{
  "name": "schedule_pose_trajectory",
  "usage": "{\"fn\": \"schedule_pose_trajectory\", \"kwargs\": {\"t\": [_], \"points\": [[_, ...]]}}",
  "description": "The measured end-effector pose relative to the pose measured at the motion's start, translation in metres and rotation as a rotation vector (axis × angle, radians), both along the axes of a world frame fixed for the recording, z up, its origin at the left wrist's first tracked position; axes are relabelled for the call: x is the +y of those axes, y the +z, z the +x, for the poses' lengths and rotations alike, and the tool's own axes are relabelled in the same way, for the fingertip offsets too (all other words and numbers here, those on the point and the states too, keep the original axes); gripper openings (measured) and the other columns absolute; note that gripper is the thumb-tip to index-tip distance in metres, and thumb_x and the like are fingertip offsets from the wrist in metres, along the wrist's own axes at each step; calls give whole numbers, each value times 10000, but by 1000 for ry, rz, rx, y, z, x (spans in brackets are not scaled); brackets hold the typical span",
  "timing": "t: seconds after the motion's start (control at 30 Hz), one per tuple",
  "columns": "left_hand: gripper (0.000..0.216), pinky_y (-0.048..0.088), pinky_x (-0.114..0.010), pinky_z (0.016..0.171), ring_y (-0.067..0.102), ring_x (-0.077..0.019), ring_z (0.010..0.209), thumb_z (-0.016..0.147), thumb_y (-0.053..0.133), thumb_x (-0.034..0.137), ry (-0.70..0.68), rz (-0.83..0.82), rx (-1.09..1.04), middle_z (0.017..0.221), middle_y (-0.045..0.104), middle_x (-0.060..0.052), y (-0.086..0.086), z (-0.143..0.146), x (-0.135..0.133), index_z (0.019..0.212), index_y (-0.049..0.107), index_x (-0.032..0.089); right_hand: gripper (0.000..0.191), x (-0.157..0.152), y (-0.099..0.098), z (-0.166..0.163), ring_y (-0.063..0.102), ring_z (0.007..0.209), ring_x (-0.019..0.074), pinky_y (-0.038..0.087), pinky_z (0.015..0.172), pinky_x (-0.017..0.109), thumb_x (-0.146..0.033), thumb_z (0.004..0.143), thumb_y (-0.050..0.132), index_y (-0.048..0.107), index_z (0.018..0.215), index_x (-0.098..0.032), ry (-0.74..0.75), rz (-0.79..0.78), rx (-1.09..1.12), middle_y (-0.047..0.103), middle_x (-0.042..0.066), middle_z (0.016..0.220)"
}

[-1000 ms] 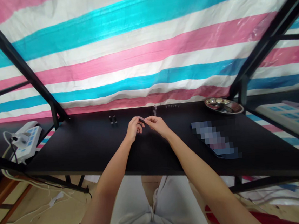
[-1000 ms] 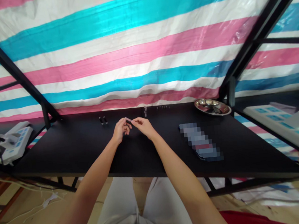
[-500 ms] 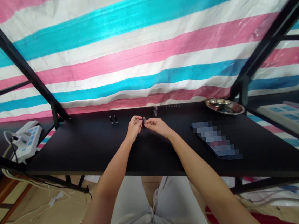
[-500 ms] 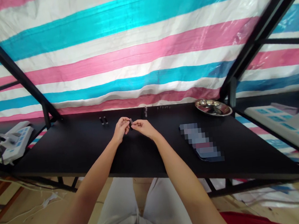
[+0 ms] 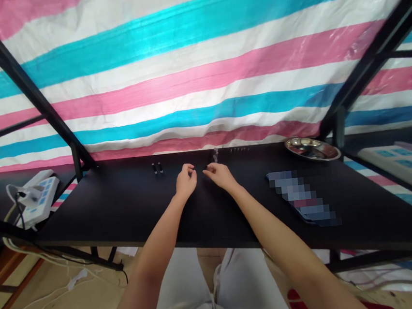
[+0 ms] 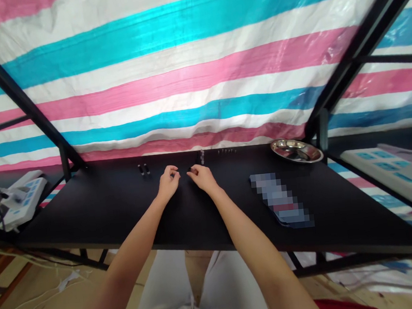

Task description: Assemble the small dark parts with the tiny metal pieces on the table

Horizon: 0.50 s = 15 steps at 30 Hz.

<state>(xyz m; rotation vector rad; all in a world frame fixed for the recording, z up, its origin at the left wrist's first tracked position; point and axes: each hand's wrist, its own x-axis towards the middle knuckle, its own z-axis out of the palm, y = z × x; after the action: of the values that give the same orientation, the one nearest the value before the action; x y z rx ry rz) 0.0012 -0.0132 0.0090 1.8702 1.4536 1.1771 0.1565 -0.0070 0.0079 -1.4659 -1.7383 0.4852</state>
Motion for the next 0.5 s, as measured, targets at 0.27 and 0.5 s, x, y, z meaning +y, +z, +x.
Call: {"fn": "schedule_pose_trajectory", "kwargs": {"t": [0.27, 0.5], "points": [[188, 412, -262, 698, 596, -161, 769, 816, 427, 193, 109, -9, 263, 771, 633, 2, 9, -3, -7, 980, 509, 235, 128, 35, -13, 18, 571, 700, 159, 378, 618, 244, -291, 745, 580, 634, 757, -175, -241, -76, -175, 649, 42, 743], [203, 419, -260, 702, 603, -161, 770, 833, 416, 212, 107, -34, 319, 802, 642, -6, 9, -4, -7, 1006, 519, 242, 159, 45, -17, 16, 591, 753, 167, 397, 654, 248, -310, 774, 563, 646, 812, -179, -265, -108, -256, 661, 55, 799]]}}
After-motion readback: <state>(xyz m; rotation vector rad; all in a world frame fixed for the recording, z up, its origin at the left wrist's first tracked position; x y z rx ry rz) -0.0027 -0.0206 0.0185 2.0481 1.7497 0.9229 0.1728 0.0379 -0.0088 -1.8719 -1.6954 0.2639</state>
